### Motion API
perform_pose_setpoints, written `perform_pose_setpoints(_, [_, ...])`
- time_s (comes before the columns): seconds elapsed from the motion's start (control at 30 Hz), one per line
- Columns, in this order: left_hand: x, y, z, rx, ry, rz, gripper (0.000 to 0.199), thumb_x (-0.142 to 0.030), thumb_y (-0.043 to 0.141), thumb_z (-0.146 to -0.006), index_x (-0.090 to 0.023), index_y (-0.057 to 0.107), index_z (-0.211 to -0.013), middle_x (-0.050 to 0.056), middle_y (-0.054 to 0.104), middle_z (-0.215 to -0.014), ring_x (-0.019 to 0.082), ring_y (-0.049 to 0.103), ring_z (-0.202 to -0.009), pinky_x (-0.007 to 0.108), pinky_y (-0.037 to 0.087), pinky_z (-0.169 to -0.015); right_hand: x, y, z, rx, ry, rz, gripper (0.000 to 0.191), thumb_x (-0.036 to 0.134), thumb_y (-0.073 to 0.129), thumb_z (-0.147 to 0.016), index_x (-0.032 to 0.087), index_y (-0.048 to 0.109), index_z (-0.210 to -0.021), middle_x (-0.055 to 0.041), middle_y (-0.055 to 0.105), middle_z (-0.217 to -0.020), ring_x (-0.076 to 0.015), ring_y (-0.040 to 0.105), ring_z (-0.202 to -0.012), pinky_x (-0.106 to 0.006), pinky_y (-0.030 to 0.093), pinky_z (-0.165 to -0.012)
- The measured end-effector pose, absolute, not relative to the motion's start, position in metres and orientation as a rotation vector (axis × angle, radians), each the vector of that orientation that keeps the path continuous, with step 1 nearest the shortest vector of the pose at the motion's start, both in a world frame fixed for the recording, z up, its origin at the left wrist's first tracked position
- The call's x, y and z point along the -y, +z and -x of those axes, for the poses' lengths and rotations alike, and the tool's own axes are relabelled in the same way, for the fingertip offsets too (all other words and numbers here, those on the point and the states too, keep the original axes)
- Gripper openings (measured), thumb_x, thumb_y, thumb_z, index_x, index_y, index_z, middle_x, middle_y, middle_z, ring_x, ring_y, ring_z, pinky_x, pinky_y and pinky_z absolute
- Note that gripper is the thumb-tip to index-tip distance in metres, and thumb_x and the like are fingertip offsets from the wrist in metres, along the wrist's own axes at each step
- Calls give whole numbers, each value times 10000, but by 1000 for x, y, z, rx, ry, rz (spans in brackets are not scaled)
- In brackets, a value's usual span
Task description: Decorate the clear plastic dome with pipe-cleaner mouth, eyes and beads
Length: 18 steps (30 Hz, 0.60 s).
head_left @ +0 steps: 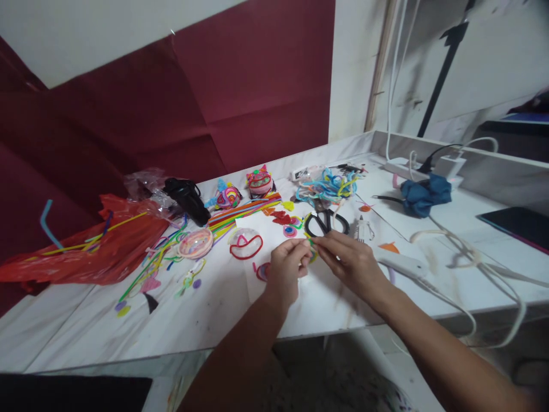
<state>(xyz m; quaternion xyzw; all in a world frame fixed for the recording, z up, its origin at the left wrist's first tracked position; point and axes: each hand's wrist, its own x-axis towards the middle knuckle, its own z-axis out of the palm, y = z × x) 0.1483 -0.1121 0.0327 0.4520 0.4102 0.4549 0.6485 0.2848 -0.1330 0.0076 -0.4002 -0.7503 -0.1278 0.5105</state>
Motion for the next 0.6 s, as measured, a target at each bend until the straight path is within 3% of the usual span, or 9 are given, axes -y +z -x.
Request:
perform_pose_setpoints(0.27, [88, 47, -129, -1021, 821, -1532, 104, -252, 666, -619, -149, 652, -623, -35, 513, -520, 56, 360, -475, 210, 233, -459, 131, 25, -303, 2005, -213, 899, 157, 159, 532, -939, 110, 677, -970, -56, 608, -743, -154, 597, -634, -261, 459, -552])
perform_pose_setpoints(0.6, [106, 38, -150, -1016, 1120, -1094, 200, -296, 681, -637, -140, 567, -583, -49, 447, -504, 27, 294, -426, 205, 147, -419, 137, 8, -274, 1687, -345, 1057, 129, 134, 535, -932, 133, 664, -929, -51, 641, -738, -134, 610, -620, -233, 487, -561])
